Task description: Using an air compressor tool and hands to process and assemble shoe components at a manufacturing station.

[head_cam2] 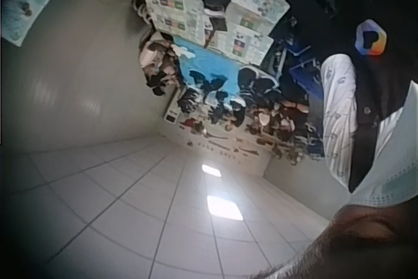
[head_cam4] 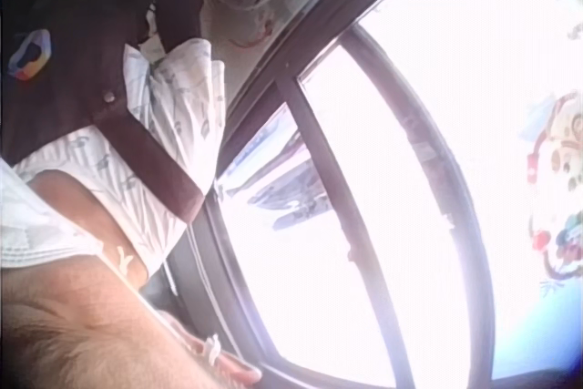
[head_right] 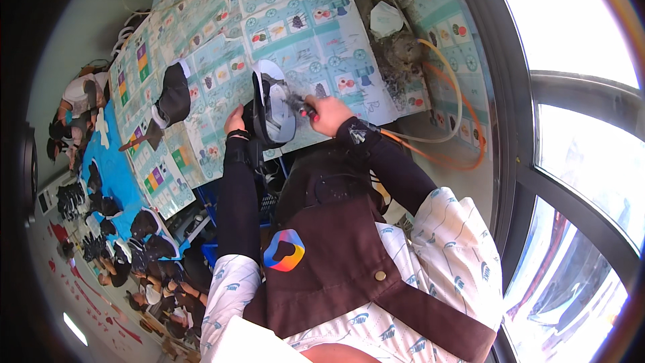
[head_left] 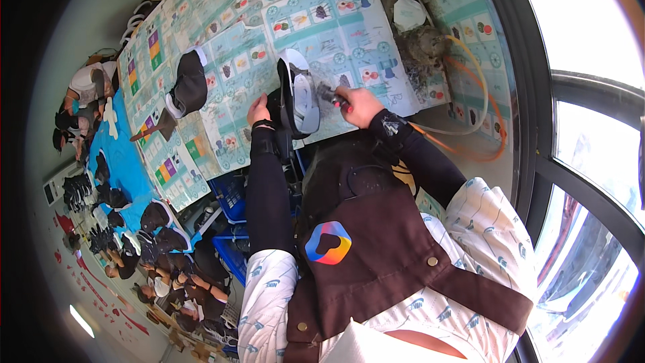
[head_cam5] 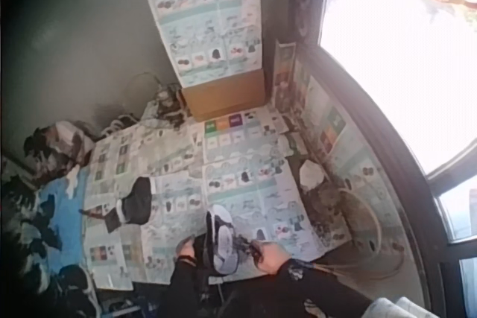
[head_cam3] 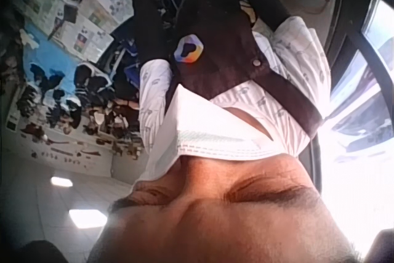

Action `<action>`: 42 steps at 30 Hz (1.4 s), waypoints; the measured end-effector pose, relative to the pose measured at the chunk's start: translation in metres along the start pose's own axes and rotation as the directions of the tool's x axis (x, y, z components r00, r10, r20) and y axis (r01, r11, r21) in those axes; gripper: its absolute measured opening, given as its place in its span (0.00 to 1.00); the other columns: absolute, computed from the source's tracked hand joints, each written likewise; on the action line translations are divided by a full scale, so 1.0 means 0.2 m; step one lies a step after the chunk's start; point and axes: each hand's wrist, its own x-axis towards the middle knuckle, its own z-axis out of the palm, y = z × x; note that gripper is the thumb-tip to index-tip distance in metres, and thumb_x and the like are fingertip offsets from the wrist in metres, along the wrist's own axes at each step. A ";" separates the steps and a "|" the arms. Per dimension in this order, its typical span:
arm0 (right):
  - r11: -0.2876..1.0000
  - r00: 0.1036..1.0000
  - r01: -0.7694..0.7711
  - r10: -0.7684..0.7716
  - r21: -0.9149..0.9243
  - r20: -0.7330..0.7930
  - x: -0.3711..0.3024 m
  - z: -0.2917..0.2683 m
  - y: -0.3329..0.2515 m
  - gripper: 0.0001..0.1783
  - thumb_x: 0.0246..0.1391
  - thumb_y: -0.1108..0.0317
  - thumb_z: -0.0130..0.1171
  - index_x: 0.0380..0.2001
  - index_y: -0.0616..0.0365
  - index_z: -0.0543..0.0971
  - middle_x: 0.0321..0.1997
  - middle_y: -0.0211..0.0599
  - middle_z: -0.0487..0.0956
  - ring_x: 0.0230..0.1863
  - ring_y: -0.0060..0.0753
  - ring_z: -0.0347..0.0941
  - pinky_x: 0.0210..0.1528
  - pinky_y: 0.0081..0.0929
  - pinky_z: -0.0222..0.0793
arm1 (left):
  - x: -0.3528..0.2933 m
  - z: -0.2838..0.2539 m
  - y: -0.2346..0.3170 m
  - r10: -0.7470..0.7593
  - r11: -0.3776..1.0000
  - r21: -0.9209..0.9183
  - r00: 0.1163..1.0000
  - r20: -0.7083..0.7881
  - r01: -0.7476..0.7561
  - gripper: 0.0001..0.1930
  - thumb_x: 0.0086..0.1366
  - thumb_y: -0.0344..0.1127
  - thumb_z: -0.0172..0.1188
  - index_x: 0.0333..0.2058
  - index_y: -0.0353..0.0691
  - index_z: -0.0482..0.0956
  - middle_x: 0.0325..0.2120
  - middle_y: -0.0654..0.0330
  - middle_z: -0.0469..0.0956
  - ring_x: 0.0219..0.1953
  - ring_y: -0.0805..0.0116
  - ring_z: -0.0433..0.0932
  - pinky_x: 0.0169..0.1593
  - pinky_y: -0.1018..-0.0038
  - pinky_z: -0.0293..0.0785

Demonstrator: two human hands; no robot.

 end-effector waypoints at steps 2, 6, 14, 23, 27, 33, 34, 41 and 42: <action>1.000 0.999 -0.005 0.005 -0.005 -0.037 -0.01 -0.01 0.01 0.16 0.48 0.69 0.55 0.42 0.55 0.80 0.29 0.57 0.80 0.36 0.64 0.78 0.40 0.54 0.73 | 0.02 -0.01 -0.02 -0.029 0.999 -0.026 0.999 0.034 0.030 0.19 0.60 0.44 0.73 0.43 0.35 0.88 0.39 0.56 0.87 0.42 0.67 0.83 0.50 0.71 0.74; 0.995 0.990 0.002 0.012 -0.098 0.141 -0.05 -0.04 0.02 0.14 0.49 0.69 0.54 0.40 0.55 0.81 0.30 0.56 0.81 0.36 0.64 0.78 0.41 0.54 0.74 | 0.03 -0.01 -0.01 0.009 1.000 -0.019 0.997 0.075 -0.008 0.16 0.59 0.41 0.73 0.42 0.36 0.88 0.39 0.56 0.87 0.43 0.66 0.83 0.50 0.72 0.74; 0.991 0.972 -0.091 0.066 0.102 0.225 -0.08 -0.12 0.02 0.16 0.54 0.64 0.57 0.45 0.54 0.80 0.36 0.57 0.81 0.41 0.63 0.78 0.45 0.53 0.72 | -0.14 -0.07 0.32 0.017 0.926 -0.368 0.966 0.259 0.082 0.16 0.65 0.29 0.63 0.52 0.34 0.80 0.45 0.54 0.83 0.45 0.64 0.81 0.52 0.68 0.76; 0.999 0.988 -0.020 0.012 0.045 0.157 0.00 0.04 -0.03 0.17 0.50 0.67 0.52 0.44 0.54 0.80 0.32 0.56 0.82 0.38 0.64 0.78 0.42 0.56 0.73 | -0.10 -0.20 0.21 -0.032 0.916 -0.329 0.858 0.512 0.230 0.21 0.73 0.31 0.56 0.63 0.42 0.71 0.52 0.61 0.81 0.51 0.65 0.79 0.54 0.67 0.73; 0.998 0.980 -0.062 0.066 -0.026 0.187 0.02 0.13 -0.03 0.15 0.49 0.65 0.54 0.40 0.55 0.81 0.30 0.56 0.82 0.36 0.64 0.79 0.40 0.57 0.74 | -0.15 -0.26 0.12 -0.037 0.903 -0.349 0.856 0.516 0.249 0.18 0.73 0.30 0.55 0.60 0.45 0.73 0.52 0.62 0.81 0.51 0.67 0.79 0.51 0.68 0.74; 0.997 0.981 -0.078 0.078 -0.010 0.178 -0.05 0.17 -0.03 0.16 0.47 0.65 0.56 0.41 0.55 0.80 0.30 0.56 0.82 0.36 0.63 0.79 0.42 0.57 0.73 | -0.20 -0.26 0.16 -0.034 0.919 -0.330 0.876 0.480 0.216 0.20 0.71 0.35 0.58 0.61 0.47 0.74 0.53 0.65 0.79 0.54 0.68 0.76 0.54 0.67 0.69; 0.998 0.983 -0.064 0.063 -0.004 0.171 -0.06 0.18 -0.03 0.16 0.47 0.65 0.56 0.41 0.55 0.80 0.30 0.56 0.82 0.36 0.63 0.79 0.42 0.57 0.73 | -0.21 -0.26 0.17 -0.022 0.918 -0.334 0.871 0.491 0.212 0.21 0.70 0.36 0.58 0.61 0.48 0.74 0.52 0.67 0.80 0.54 0.70 0.76 0.53 0.68 0.69; 0.996 0.986 -0.088 0.083 0.027 0.142 -0.12 0.20 -0.01 0.15 0.48 0.67 0.55 0.41 0.55 0.79 0.28 0.58 0.81 0.35 0.65 0.79 0.40 0.57 0.74 | -0.20 -0.24 0.18 -0.092 0.917 -0.320 0.905 0.415 0.240 0.20 0.70 0.46 0.63 0.58 0.50 0.77 0.51 0.71 0.80 0.53 0.73 0.77 0.53 0.68 0.70; 0.997 0.991 -0.064 0.059 0.038 0.119 -0.12 0.20 -0.01 0.15 0.48 0.67 0.55 0.41 0.55 0.79 0.28 0.58 0.81 0.35 0.65 0.79 0.40 0.57 0.74 | -0.20 -0.23 0.18 -0.125 0.931 -0.274 0.914 0.385 0.243 0.21 0.70 0.47 0.63 0.58 0.50 0.77 0.52 0.71 0.80 0.54 0.73 0.77 0.54 0.68 0.71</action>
